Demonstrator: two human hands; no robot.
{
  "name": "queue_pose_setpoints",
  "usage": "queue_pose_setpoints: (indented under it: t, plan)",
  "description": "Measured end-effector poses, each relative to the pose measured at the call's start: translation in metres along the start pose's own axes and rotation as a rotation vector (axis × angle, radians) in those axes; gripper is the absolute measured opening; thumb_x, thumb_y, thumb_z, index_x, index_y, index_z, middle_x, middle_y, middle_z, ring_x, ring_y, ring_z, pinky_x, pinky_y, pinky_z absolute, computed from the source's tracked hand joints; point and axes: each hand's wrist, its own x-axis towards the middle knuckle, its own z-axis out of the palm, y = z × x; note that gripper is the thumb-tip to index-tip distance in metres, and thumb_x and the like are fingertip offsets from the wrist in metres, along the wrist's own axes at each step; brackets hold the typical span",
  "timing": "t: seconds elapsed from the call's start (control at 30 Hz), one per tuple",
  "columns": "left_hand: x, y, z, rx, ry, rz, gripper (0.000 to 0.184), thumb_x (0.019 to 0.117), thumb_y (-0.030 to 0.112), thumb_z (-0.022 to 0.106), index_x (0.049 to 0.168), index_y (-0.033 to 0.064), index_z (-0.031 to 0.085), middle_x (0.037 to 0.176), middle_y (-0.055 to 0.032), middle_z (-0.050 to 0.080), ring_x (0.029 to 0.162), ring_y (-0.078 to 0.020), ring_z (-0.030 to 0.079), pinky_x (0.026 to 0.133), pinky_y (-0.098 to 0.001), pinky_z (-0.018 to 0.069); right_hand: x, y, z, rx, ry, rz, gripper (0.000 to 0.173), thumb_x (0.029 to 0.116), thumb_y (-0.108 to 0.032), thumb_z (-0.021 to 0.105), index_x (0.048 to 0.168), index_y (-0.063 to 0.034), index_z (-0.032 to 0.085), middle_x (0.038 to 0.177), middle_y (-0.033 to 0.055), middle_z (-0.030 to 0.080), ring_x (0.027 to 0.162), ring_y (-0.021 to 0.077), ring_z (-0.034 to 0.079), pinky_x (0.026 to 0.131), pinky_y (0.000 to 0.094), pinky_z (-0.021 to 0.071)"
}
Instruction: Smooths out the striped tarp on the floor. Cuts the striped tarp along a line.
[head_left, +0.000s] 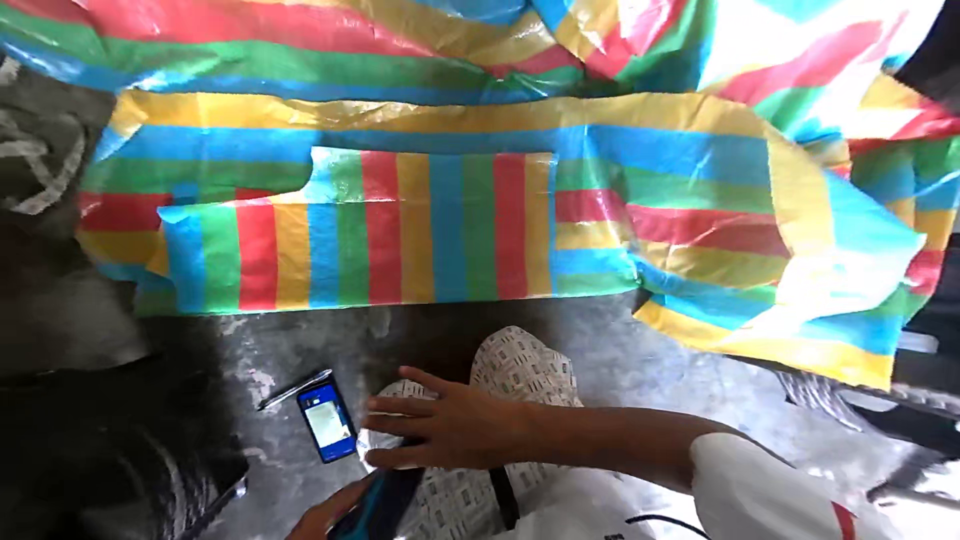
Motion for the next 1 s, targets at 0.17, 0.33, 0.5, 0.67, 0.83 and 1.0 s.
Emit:
queue_pose_setpoints:
  t: [0.17, 0.33, 0.5, 0.67, 0.83, 1.0]
  plan:
    - [0.126, 0.109, 0.012, 0.222, -0.53, 0.258, 0.049, 0.0855, 0.031, 0.081, 0.123, 0.0011, 0.068, 0.105, -0.0129, 0.072, 0.094, -0.0189, 0.069, 0.087, -0.0403, 0.0571, -0.083, 0.01, -0.058, 0.317, -0.239, 0.432, 0.066, 0.0847, -0.027, 0.084, 0.141, -0.0062, 0.055, 0.107, 0.0201, 0.072, 0.104, 0.0395, 0.069, 0.101, 0.0604, 0.0477]
    - [0.252, 0.17, 0.027, 0.246, -0.128, 0.357, 0.028, 0.106, 0.02, 0.056, 0.12, 0.0002, 0.07, 0.114, -0.0151, 0.071, 0.106, -0.0219, 0.067, 0.098, -0.0432, 0.0531, -0.194, 0.005, -0.054, 0.668, 0.232, 1.028, 0.064, 0.0889, -0.031, 0.076, 0.143, -0.0048, 0.053, 0.106, 0.0192, 0.072, 0.092, 0.0294, 0.071, 0.083, 0.0501, 0.0572]
    - [0.38, 0.127, 0.083, 0.428, 0.637, 0.524, 0.049, 0.1047, 0.039, 0.053, 0.141, 0.0074, 0.061, 0.156, -0.0277, 0.042, 0.146, -0.0485, 0.036, 0.117, -0.0658, 0.0291, -0.24, 0.007, 0.007, 0.737, 0.684, 1.553, 0.069, 0.0892, -0.038, 0.074, 0.144, -0.005, 0.05, 0.107, 0.0124, 0.071, 0.087, 0.0205, 0.07, 0.079, 0.042, 0.0589]
    - [0.42, 0.085, 0.123, 0.656, 0.651, 0.569, 0.052, 0.1035, 0.047, 0.051, 0.143, 0.0141, 0.061, 0.158, -0.0229, 0.043, 0.148, -0.0477, 0.034, 0.118, -0.0683, 0.0239, -0.244, 0.025, 0.055, 0.752, 0.789, 1.721, 0.062, 0.0954, -0.036, 0.071, 0.143, -0.0017, 0.05, 0.101, 0.0165, 0.069, 0.081, 0.024, 0.069, 0.076, 0.0444, 0.0585]
    - [0.437, 0.064, 0.132, 0.743, 0.796, 0.612, 0.052, 0.101, 0.051, 0.053, 0.138, 0.0156, 0.065, 0.152, -0.0245, 0.049, 0.144, -0.0488, 0.04, 0.115, -0.0677, 0.0264, -0.235, 0.032, 0.074, 0.76, 0.804, 1.686, 0.054, 0.106, -0.036, 0.051, 0.144, 0.0018, 0.048, 0.101, 0.0163, 0.07, 0.079, 0.0234, 0.069, 0.073, 0.0433, 0.0584]
    - [0.438, 0.063, 0.134, 0.789, 0.828, 0.6, 0.056, 0.1019, 0.055, 0.048, 0.14, 0.0165, 0.062, 0.153, -0.0242, 0.049, 0.145, -0.0476, 0.04, 0.116, -0.0664, 0.0239, -0.213, 0.038, 0.071, 0.69, 0.876, 1.651, 0.054, 0.1079, -0.032, 0.046, 0.146, 0.0058, 0.047, 0.114, 0.0219, 0.069, 0.102, 0.0238, 0.069, 0.092, 0.0409, 0.0545]
